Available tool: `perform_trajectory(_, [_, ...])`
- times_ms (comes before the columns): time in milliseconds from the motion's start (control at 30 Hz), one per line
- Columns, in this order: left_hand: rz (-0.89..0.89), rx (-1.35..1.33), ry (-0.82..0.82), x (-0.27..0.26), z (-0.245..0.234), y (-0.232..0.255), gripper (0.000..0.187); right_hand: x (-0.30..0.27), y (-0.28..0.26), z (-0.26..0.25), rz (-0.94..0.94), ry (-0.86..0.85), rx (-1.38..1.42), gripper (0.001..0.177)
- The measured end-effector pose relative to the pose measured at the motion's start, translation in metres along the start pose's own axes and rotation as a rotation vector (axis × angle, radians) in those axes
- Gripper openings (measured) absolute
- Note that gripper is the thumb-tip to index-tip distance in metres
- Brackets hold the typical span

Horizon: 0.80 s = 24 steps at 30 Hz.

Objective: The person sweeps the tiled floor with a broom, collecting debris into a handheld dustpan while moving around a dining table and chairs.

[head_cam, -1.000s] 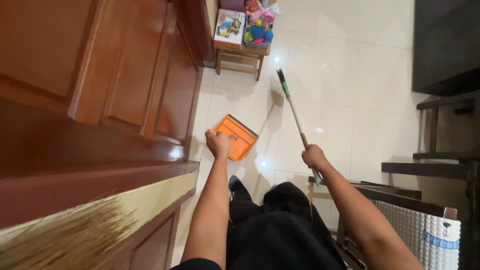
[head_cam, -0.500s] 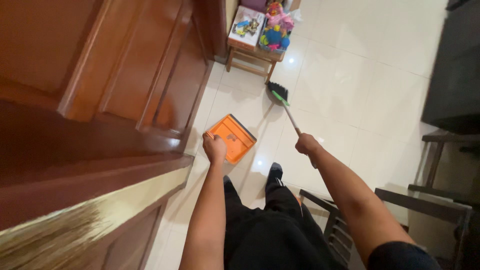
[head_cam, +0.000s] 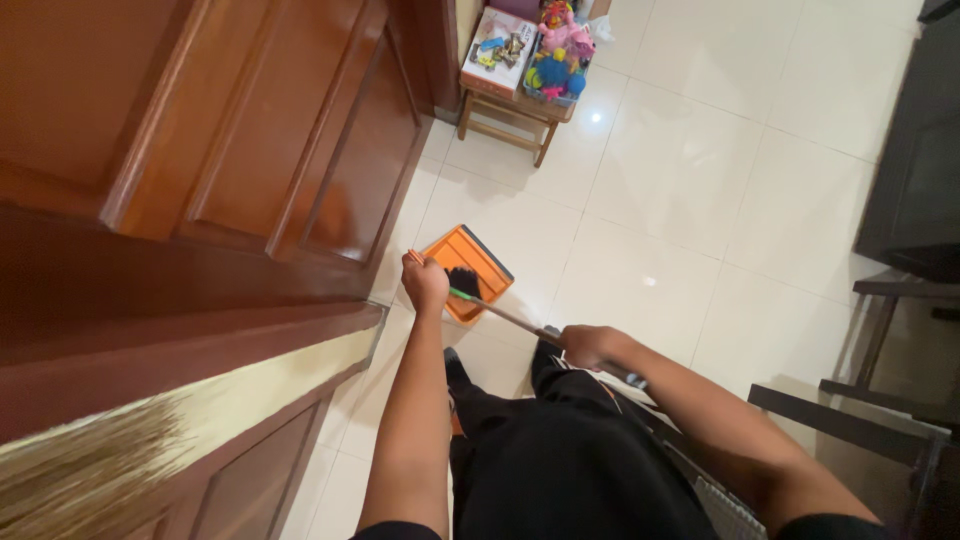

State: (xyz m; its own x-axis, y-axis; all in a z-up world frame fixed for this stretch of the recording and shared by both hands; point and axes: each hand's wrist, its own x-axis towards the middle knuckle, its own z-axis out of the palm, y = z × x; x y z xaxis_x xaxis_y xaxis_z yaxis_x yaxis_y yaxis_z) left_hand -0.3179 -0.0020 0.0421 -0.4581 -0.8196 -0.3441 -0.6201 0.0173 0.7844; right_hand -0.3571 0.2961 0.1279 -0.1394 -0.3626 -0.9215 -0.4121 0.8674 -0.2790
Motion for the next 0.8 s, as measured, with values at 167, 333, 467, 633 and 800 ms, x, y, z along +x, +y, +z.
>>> perform_trajectory(167, [0.013,0.021,0.010,0.000,-0.001,-0.004,0.027,-0.061,0.019,-0.026,0.101,0.056,0.387,0.047])
perform_trajectory(333, [-0.011,-0.003,0.025,-0.011,-0.015,-0.002,0.026,-0.073,0.053,-0.046,0.103,0.235,0.508,0.046])
perform_trajectory(467, [-0.145,-0.190,0.017,-0.011,-0.029,-0.022,0.022,-0.028,0.073,-0.062,0.126,0.383,0.439,0.043])
perform_trajectory(633, [0.031,-0.031,0.229,-0.013,-0.034,-0.087,0.017,0.046,0.091,-0.090,0.148,0.503,0.324,0.038])
perform_trajectory(800, [-0.128,-0.091,0.396,-0.054,-0.040,-0.113,0.021,0.113,0.104,-0.115,0.160,0.512,0.285,0.037])
